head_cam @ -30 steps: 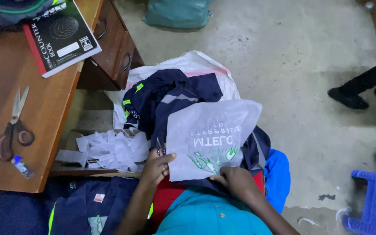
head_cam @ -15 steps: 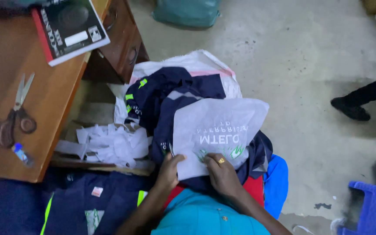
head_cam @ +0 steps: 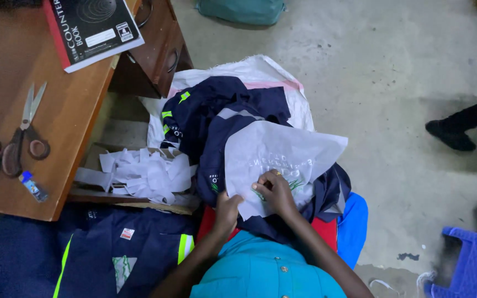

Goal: The person holds a dark blue jacket with reflective stripes and a logo, then uses a pair of scissors to cut a white paper pattern attached to the garment. The person continues to cut along the pattern's edge while holding the jacket steady on their lap.

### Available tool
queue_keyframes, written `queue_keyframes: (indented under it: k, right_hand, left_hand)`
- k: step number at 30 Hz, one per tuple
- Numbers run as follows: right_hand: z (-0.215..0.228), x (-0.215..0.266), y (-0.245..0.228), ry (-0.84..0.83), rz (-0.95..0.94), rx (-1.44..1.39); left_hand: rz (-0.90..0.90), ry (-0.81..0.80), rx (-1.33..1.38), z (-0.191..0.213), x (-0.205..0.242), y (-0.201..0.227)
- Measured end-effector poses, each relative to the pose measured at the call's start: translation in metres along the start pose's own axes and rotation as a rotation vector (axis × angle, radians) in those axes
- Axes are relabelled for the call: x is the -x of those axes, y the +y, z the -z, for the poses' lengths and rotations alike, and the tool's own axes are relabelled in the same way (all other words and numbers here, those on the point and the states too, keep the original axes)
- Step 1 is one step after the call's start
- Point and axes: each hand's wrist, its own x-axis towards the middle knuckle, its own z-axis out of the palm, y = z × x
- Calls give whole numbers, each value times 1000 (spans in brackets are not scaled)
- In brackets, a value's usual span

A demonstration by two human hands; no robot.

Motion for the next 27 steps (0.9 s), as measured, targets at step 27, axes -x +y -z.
queue_keyframes:
  k: [27]
  right_hand:
    - [-13, 5, 2, 34, 271, -44]
  left_hand:
    - [146, -115, 343, 18, 9, 2]
